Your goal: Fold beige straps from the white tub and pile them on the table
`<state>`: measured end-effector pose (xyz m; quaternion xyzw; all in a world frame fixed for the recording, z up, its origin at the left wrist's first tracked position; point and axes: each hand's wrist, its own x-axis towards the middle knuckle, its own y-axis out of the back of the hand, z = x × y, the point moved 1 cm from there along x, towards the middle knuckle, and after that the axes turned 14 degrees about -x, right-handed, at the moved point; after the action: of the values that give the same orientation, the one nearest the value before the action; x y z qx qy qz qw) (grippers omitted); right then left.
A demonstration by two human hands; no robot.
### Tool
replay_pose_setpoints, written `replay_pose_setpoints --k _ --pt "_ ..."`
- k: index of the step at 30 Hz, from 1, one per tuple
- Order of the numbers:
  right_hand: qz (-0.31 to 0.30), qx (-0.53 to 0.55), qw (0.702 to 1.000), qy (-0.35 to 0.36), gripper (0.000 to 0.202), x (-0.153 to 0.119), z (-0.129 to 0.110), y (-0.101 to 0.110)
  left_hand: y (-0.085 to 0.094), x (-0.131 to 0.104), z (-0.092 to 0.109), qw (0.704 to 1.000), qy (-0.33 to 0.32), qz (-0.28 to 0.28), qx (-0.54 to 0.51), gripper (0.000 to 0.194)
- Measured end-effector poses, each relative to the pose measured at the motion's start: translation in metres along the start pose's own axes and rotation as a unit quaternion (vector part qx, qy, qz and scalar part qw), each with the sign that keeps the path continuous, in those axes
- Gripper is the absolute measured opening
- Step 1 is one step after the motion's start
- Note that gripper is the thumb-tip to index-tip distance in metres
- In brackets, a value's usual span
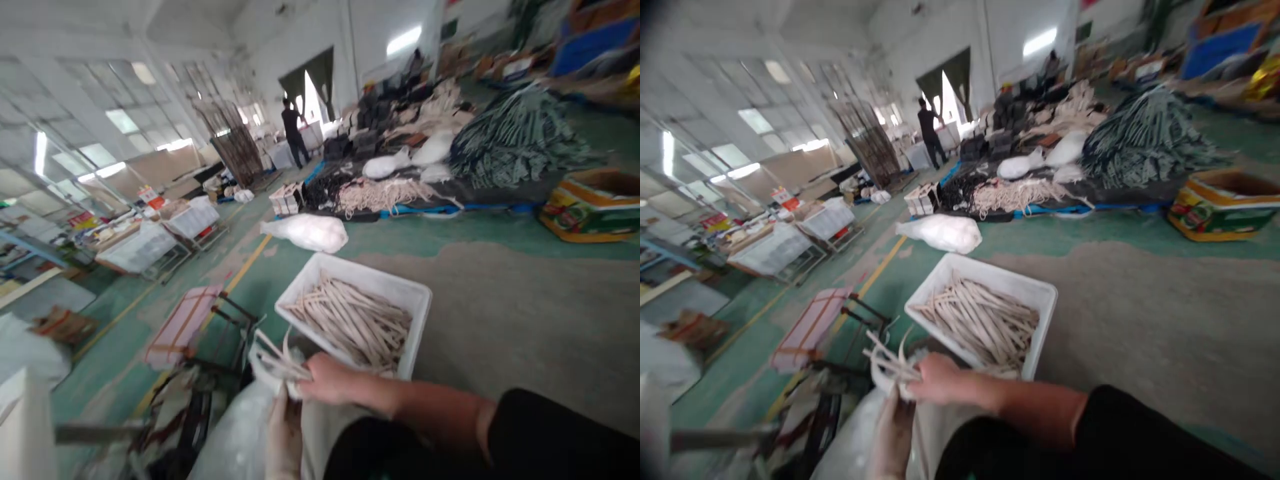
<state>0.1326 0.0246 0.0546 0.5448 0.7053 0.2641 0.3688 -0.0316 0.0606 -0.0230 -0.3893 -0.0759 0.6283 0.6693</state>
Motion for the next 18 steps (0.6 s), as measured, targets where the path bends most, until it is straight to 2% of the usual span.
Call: replay_pose_setpoints --k 1,2,5,10,12,15,18 --pt "-0.01 0.003 1.0 0.022 0.016 -0.005 0.0 0.001 0.014 -0.017 0.004 0.997 -0.022 0.075 -0.029 0.019" --pt "-0.02 0.002 0.999 0.045 0.017 -0.009 0.0 0.002 0.022 -0.029 0.009 0.992 -0.043 0.112 -0.045 0.019" --pt "-0.054 -0.022 0.996 0.073 0.023 -0.01 0.004 0.004 0.026 -0.042 0.016 0.978 -0.07 0.186 -0.06 0.005" --pt "-0.069 -0.046 0.994 0.077 0.028 0.001 -0.001 -0.009 0.009 -0.041 0.004 0.989 -0.044 0.122 -0.069 0.016" --pt "-0.087 -0.058 0.991 0.081 0.033 0.002 0.0 -0.014 0.011 -0.044 0.007 0.986 -0.054 0.138 -0.075 0.017" --pt "-0.117 -0.089 0.983 0.113 0.038 -0.002 0.004 -0.019 0.02 -0.047 0.016 0.976 -0.082 0.19 -0.07 0.01" --pt "-0.103 -0.096 0.982 0.125 0.037 -0.001 0.004 -0.019 0.018 -0.049 0.013 0.982 -0.075 0.165 -0.048 0.012"
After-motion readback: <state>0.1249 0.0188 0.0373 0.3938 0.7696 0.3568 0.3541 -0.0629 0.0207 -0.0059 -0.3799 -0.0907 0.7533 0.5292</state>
